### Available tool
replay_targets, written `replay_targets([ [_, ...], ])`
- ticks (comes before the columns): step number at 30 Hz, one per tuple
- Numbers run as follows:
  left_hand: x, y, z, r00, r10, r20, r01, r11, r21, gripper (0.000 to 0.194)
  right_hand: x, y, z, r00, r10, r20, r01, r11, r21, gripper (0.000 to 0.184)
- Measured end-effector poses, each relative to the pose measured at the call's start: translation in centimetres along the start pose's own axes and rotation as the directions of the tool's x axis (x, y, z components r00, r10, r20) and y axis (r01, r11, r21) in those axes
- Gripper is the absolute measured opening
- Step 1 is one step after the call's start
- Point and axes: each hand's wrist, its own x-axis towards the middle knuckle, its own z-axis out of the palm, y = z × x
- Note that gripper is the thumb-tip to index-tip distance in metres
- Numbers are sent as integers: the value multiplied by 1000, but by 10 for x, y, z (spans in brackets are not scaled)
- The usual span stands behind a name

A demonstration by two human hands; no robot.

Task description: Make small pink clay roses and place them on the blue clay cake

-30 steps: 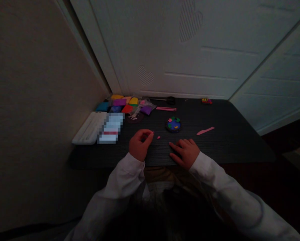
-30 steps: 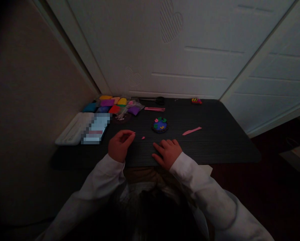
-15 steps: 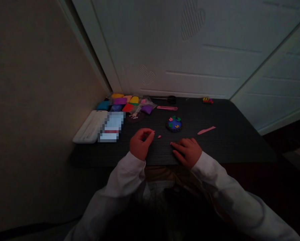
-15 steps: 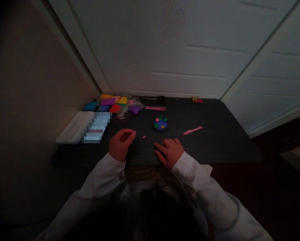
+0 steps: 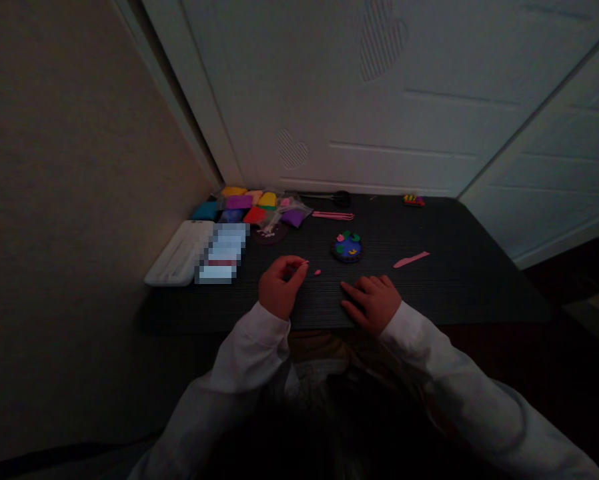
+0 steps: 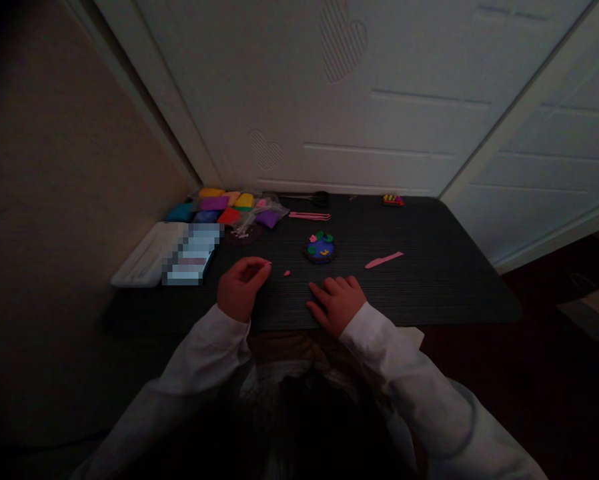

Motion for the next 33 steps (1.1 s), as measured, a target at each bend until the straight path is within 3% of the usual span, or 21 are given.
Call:
replay_targets([
  [5,0,-1,1,1000,2,1,-2,1000,3,20,0,0,0,999,-33,17,33,999,16,39],
  [15,0,-3,0,1000,1,-1,-1,1000,-9,19,0,4,1,1000,17,-20,-15,998,66,38],
  [33,0,1,0,1000,8,-13,-8,1000,-15,19,2,0,0,1000,2,-10,-2,1000,-10,33],
])
